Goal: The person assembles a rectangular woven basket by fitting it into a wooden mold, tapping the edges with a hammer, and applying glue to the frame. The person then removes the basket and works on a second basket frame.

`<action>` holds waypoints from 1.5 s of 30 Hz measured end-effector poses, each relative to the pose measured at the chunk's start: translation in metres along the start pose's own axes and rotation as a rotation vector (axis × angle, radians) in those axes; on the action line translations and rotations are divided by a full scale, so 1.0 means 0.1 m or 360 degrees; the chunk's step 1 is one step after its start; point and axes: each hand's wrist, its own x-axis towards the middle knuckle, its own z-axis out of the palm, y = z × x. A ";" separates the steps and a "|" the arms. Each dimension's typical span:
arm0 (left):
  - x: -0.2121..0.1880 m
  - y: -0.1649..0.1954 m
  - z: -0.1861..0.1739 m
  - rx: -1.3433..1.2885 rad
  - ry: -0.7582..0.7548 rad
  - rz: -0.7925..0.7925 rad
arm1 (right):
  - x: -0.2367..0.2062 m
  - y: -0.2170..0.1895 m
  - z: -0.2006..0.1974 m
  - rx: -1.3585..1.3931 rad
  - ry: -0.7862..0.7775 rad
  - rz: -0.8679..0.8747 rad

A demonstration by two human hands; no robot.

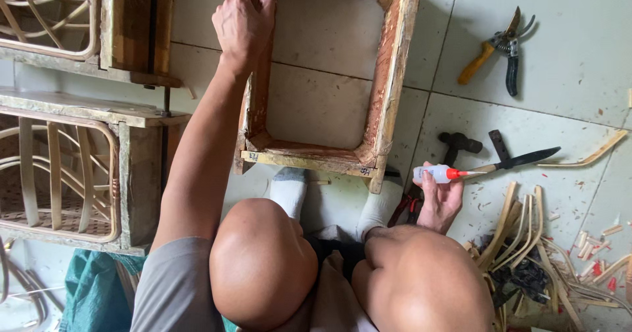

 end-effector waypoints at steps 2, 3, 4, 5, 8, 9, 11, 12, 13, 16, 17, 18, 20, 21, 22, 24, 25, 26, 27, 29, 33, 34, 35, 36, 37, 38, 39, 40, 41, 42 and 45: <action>0.00 -0.01 -0.01 0.0019 -0.0036 -0.0010 | 0.00 0.01 0.00 0.0023 -0.0011 -0.0012; 0.01 -0.02 -0.02 0.0028 -0.0055 -0.0015 | -0.01 0.02 -0.01 0.0029 -0.0004 -0.0008; 0.02 -0.02 -0.02 0.0021 -0.0108 -0.0043 | -0.01 0.03 -0.01 0.0035 0.0003 -0.0005; 0.03 -0.02 -0.03 0.0014 -0.0160 -0.0072 | -0.02 0.05 -0.02 0.0041 0.0010 -0.0002; 0.04 -0.01 -0.04 0.0052 -0.0158 -0.0058 | -0.04 0.09 -0.05 0.0043 0.0040 0.0010; 0.03 0.00 -0.04 0.0075 -0.0134 -0.0038 | -0.04 0.10 -0.07 0.0051 0.0040 0.0015; 0.02 0.01 -0.06 0.0050 -0.0101 -0.0020 | -0.05 0.12 -0.09 0.0065 0.0039 0.0026; 0.01 0.01 -0.07 0.0039 -0.0081 -0.0013 | -0.05 0.13 -0.10 0.0056 0.0044 0.0020; 0.01 0.01 -0.07 0.0029 -0.0091 -0.0014 | -0.04 0.13 -0.11 0.0047 0.0039 0.0019; 0.02 -0.01 -0.07 -0.0023 -0.0153 -0.0052 | -0.03 0.14 -0.11 0.0040 0.0044 0.0008; 0.03 -0.02 -0.07 -0.0056 -0.0201 -0.0086 | -0.02 0.15 -0.11 0.0037 0.0041 0.0006; 0.04 -0.03 -0.06 -0.0087 -0.0248 -0.0121 | -0.02 0.15 -0.11 0.0035 0.0039 0.0006; 0.01 -0.06 -0.07 -0.0097 -0.0128 -0.0002 | -0.01 0.16 -0.10 0.0028 0.0035 0.0003; -0.03 -0.07 -0.07 -0.0102 -0.0069 0.0056 | -0.01 0.16 -0.09 0.0025 0.0035 0.0000; -0.08 -0.08 -0.09 -0.0247 -0.0147 -0.0061 | -0.01 0.17 -0.09 0.0025 0.0031 -0.0005; -0.26 -0.10 -0.16 -0.0534 -0.0299 -0.0293 | -0.01 0.18 -0.10 0.0015 0.0020 -0.0004; -0.40 -0.10 -0.22 -0.0492 -0.0315 -0.0292 | -0.01 0.19 -0.10 0.0013 0.0019 -0.0004; -0.56 -0.10 -0.28 -0.0453 -0.0333 -0.0286 | -0.02 0.20 -0.11 0.0014 0.0020 -0.0011; -0.69 -0.09 -0.33 -0.0417 -0.0358 -0.0278 | -0.02 0.20 -0.12 0.0013 0.0026 -0.0013; -0.88 -0.08 -0.41 -0.0447 -0.0379 -0.0361 | -0.02 0.21 -0.13 0.0002 0.0028 -0.0012; -0.95 -0.04 -0.44 -0.0444 -0.0131 -0.0197 | -0.02 0.21 -0.14 0.0003 0.0014 -0.0040; -0.94 -0.03 -0.44 -0.0443 -0.0172 -0.0250 | -0.03 0.21 -0.14 0.0008 0.0018 -0.0048; -0.92 -0.03 -0.45 -0.0446 -0.0214 -0.0301 | -0.02 0.20 -0.14 0.0001 0.0030 -0.0060; -0.91 -0.02 -0.45 -0.0452 -0.0256 -0.0353 | -0.02 0.20 -0.14 -0.0003 0.0036 -0.0067; -0.89 -0.02 -0.45 -0.0472 -0.0269 -0.0386 | -0.03 0.21 -0.14 -0.0007 0.0041 -0.0071; -0.87 -0.02 -0.44 -0.0493 -0.0283 -0.0419 | -0.03 0.21 -0.14 -0.0012 0.0047 -0.0076; -0.84 -0.02 -0.43 -0.0516 -0.0295 -0.0448 | -0.04 0.21 -0.15 0.0015 0.0042 -0.0075; -0.78 -0.03 -0.40 -0.0516 -0.0253 -0.0392 | -0.04 0.22 -0.16 0.0041 0.0043 -0.0076; -0.68 -0.03 -0.35 -0.0520 -0.0218 -0.0337 | -0.05 0.23 -0.18 0.0061 0.0049 -0.0075; -0.58 -0.03 -0.28 -0.0523 -0.0191 -0.0294 | -0.05 0.23 -0.19 0.0051 0.0039 -0.0074; -0.24 -0.01 -0.02 -0.0022 0.0215 0.0015 | -0.05 0.25 -0.25 0.0050 -0.0010 -0.0076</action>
